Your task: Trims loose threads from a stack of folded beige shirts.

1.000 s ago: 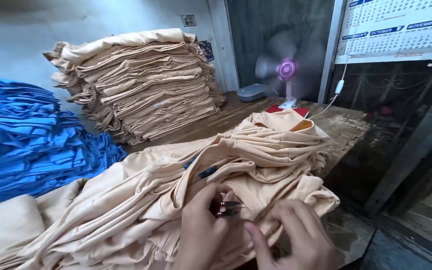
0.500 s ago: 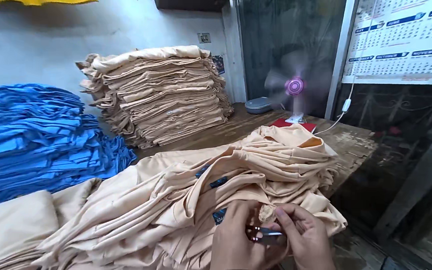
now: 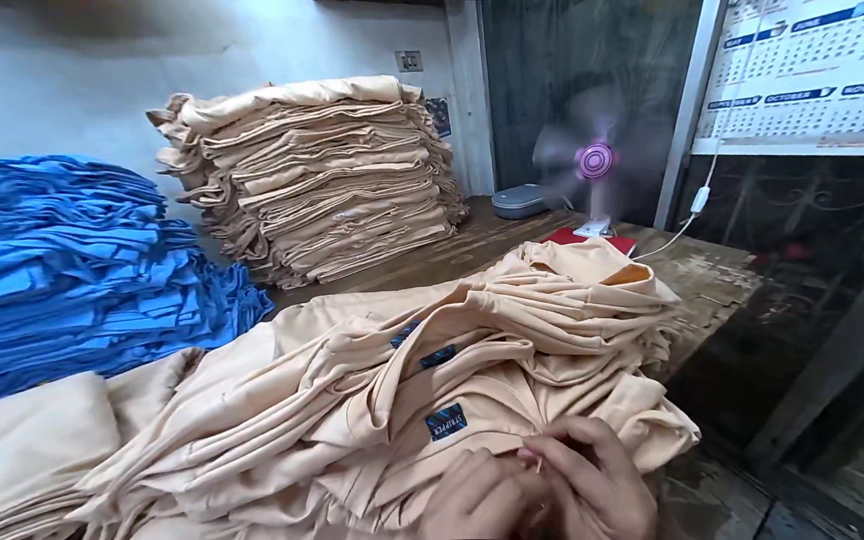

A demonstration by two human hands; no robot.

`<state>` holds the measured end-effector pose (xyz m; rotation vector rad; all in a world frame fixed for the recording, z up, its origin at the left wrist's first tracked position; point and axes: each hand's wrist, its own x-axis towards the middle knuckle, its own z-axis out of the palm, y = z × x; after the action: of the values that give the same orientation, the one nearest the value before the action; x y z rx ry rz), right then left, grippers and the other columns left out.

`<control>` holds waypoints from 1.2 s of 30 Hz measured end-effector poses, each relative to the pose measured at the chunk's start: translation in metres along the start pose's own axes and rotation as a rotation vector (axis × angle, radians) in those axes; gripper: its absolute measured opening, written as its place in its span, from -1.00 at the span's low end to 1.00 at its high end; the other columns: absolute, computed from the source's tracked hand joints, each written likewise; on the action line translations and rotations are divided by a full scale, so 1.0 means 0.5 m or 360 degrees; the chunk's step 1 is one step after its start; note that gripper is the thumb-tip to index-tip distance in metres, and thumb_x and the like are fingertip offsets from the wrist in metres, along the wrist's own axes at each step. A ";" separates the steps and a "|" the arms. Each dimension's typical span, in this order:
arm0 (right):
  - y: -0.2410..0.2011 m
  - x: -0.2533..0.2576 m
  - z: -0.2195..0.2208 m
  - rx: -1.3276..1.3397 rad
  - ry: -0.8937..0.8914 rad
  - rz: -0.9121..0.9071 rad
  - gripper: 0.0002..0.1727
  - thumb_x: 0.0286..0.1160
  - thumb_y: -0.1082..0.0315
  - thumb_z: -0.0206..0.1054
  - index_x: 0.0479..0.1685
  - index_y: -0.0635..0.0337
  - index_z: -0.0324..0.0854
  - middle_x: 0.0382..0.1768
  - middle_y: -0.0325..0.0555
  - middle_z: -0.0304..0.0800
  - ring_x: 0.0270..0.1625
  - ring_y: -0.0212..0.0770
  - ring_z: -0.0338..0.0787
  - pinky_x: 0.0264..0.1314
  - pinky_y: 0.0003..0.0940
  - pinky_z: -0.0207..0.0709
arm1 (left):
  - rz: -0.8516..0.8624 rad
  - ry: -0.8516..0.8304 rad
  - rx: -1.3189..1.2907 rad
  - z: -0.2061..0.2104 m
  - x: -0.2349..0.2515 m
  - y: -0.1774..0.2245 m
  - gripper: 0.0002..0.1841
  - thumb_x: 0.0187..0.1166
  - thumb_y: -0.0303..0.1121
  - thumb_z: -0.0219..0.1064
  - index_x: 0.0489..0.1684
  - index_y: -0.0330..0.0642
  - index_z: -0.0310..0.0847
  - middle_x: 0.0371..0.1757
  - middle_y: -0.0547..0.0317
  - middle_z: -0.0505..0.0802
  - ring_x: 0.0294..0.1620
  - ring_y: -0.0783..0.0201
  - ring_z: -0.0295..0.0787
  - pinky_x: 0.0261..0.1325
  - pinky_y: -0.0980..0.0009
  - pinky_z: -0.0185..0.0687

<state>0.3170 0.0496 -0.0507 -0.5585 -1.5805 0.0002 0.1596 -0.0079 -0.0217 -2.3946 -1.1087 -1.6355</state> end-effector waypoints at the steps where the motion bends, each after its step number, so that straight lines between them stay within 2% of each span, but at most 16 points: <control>1: -0.007 -0.002 -0.006 -0.0011 0.0062 -0.0002 -0.95 0.49 0.33 0.51 -0.19 -0.02 0.87 -0.07 -0.28 0.77 0.01 -0.48 0.77 0.12 -0.61 0.71 | -0.0095 0.0013 -0.0005 -0.011 0.005 -0.004 -0.82 0.41 -0.41 0.57 -0.08 -0.17 0.85 -0.19 0.15 0.90 -0.13 0.30 0.81 0.02 0.34 0.72; 3: -0.020 -0.002 -0.022 -0.0006 0.0141 0.0048 -0.96 0.52 0.28 0.50 -0.17 -0.09 0.84 -0.04 -0.41 0.72 0.05 -0.56 0.76 0.15 -0.67 0.71 | -0.0212 0.0032 0.0069 -0.031 0.015 -0.028 -0.56 0.20 -0.35 0.63 0.15 -0.09 0.80 -0.08 0.16 0.84 -0.03 0.25 0.75 0.07 0.23 0.68; 6: -0.031 -0.002 -0.033 0.0135 0.0187 0.0154 -0.94 0.50 0.29 0.52 -0.17 -0.12 0.87 -0.04 -0.44 0.71 0.05 -0.56 0.76 0.11 -0.70 0.72 | -0.0171 0.0182 0.0197 -0.022 0.021 -0.068 -0.72 0.35 -0.08 0.59 0.00 0.23 0.88 -0.07 0.43 0.84 0.02 0.38 0.69 0.08 0.31 0.59; 12: -0.040 -0.002 -0.027 0.0249 0.0122 0.0211 -0.93 0.42 0.28 0.59 -0.19 -0.09 0.88 -0.06 -0.41 0.72 0.03 -0.57 0.76 0.07 -0.73 0.69 | -0.0027 0.0222 0.0162 0.036 0.048 -0.083 -0.89 0.43 -0.13 0.53 -0.18 0.26 0.91 -0.15 0.56 0.89 -0.03 0.45 0.74 0.07 0.34 0.59; 15: -0.036 -0.003 -0.051 0.0234 -0.0002 0.0232 -0.91 0.35 0.27 0.64 -0.27 -0.03 0.86 -0.12 -0.36 0.72 -0.01 -0.55 0.74 0.03 -0.70 0.69 | -0.0239 0.0009 0.0171 0.021 0.052 -0.075 -0.79 0.45 0.04 0.48 -0.17 0.22 0.89 -0.15 0.55 0.89 -0.07 0.50 0.78 0.02 0.39 0.71; 17: -0.031 -0.002 -0.061 0.0042 -0.0161 0.0281 -0.78 0.33 0.14 0.65 -0.36 0.05 0.77 -0.14 -0.22 0.73 -0.07 -0.47 0.76 -0.05 -0.60 0.73 | -0.0410 -0.0310 0.0025 -0.005 0.074 -0.077 -0.60 0.44 0.12 0.48 0.04 0.10 0.87 -0.13 0.42 0.90 -0.16 0.52 0.82 -0.05 0.42 0.81; 19: -0.033 0.001 -0.054 -0.0335 -0.0375 0.0231 -0.66 0.33 0.04 0.61 -0.09 0.07 0.86 -0.03 -0.08 0.80 -0.02 -0.28 0.77 -0.01 -0.40 0.72 | -0.0404 -0.0346 -0.0003 -0.020 0.116 -0.091 -0.65 0.42 -0.16 0.53 0.14 -0.02 0.81 -0.24 0.34 0.83 -0.31 0.46 0.72 -0.17 0.38 0.73; 20: -0.040 0.004 -0.048 -0.0503 -0.0479 0.0188 -0.70 0.35 0.10 0.57 -0.02 0.01 0.91 -0.04 -0.07 0.86 -0.03 -0.19 0.79 -0.02 -0.28 0.70 | -0.0404 -0.0238 0.0131 -0.020 0.139 -0.099 -0.67 0.35 -0.33 0.50 0.11 0.00 0.81 -0.25 0.31 0.83 -0.32 0.41 0.72 -0.21 0.33 0.73; 22: -0.068 0.015 -0.054 -0.0549 -0.0694 0.0248 -0.90 0.44 0.25 0.50 -0.25 -0.06 0.94 -0.25 -0.21 0.86 -0.10 -0.18 0.80 -0.03 -0.27 0.69 | -0.0415 -0.0002 0.0432 -0.013 0.180 -0.114 -0.53 0.25 -0.51 0.57 0.21 -0.03 0.78 -0.16 0.16 0.86 -0.21 0.18 0.82 -0.14 0.07 0.80; 23: -0.088 0.029 -0.070 -0.0492 -0.0844 0.0343 -0.90 0.43 0.31 0.49 -0.32 -0.03 0.94 -0.31 -0.21 0.87 -0.11 -0.16 0.81 -0.02 -0.25 0.70 | -0.0396 0.0106 0.0546 -0.002 0.195 -0.129 -0.49 0.17 -0.58 0.60 0.19 -0.09 0.73 -0.20 0.10 0.86 -0.23 0.08 0.83 -0.18 -0.04 0.78; 25: -0.127 0.059 -0.116 -0.0392 -0.1239 0.0550 -0.88 0.46 0.32 0.47 -0.32 0.04 0.94 -0.31 -0.15 0.88 -0.11 -0.09 0.86 0.00 -0.11 0.74 | -0.0331 0.0198 0.0722 0.022 0.203 -0.167 -0.58 0.05 -0.63 0.61 -0.07 -0.20 0.68 -0.29 0.04 0.84 -0.26 -0.01 0.85 -0.23 -0.09 0.76; 27: -0.150 0.076 -0.150 -0.0423 -0.1485 0.0667 -0.83 0.50 0.24 0.43 -0.25 0.07 0.93 -0.34 -0.09 0.85 -0.22 -0.04 0.83 -0.07 0.05 0.68 | -0.0221 0.0161 0.0793 0.037 0.192 -0.190 -0.70 0.03 -0.60 0.60 -0.30 -0.18 0.65 -0.38 0.09 0.79 -0.30 0.04 0.82 -0.26 -0.03 0.74; 29: -0.160 0.080 -0.150 -0.0546 -0.1327 0.0647 -0.69 0.58 0.05 0.41 -0.25 0.06 0.92 -0.41 -0.12 0.86 -0.31 -0.09 0.83 -0.10 0.02 0.68 | -0.0160 0.0107 0.0772 0.039 0.183 -0.189 -0.69 -0.01 -0.56 0.58 -0.33 -0.14 0.63 -0.39 0.15 0.77 -0.29 0.09 0.80 -0.21 0.02 0.73; 31: -0.142 0.072 -0.107 -0.0662 -0.0865 0.0521 -0.67 0.56 -0.03 0.43 -0.21 0.01 0.93 -0.40 -0.21 0.83 -0.29 -0.19 0.80 -0.15 -0.13 0.72 | -0.0170 0.0095 0.0659 0.035 0.174 -0.184 -0.69 0.02 -0.55 0.53 -0.24 -0.16 0.66 -0.32 0.15 0.79 -0.21 0.11 0.80 -0.10 0.02 0.74; 33: -0.084 0.058 -0.042 -0.0858 -0.0514 0.0290 -0.67 0.52 -0.08 0.39 -0.09 -0.12 0.95 -0.27 -0.27 0.82 -0.18 -0.21 0.77 -0.17 -0.21 0.67 | -0.0243 0.0087 0.0517 0.022 0.170 -0.181 -0.68 0.12 -0.53 0.50 -0.13 -0.13 0.66 -0.25 0.21 0.79 -0.17 0.21 0.78 -0.07 0.09 0.76; 36: -0.031 0.032 -0.013 -0.0748 -0.0401 0.0172 -0.80 0.47 0.08 0.37 -0.32 -0.22 0.93 -0.28 -0.34 0.80 -0.18 -0.30 0.76 -0.14 -0.26 0.59 | -0.0268 0.0106 0.0335 -0.007 0.154 -0.166 -0.62 0.18 -0.52 0.50 0.02 -0.11 0.65 -0.15 0.28 0.80 -0.17 0.37 0.78 -0.11 0.28 0.81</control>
<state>0.3180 0.0393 -0.0301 -1.0431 -1.8025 -0.2324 0.1241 0.0932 0.0145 -2.1533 -1.4263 -1.5412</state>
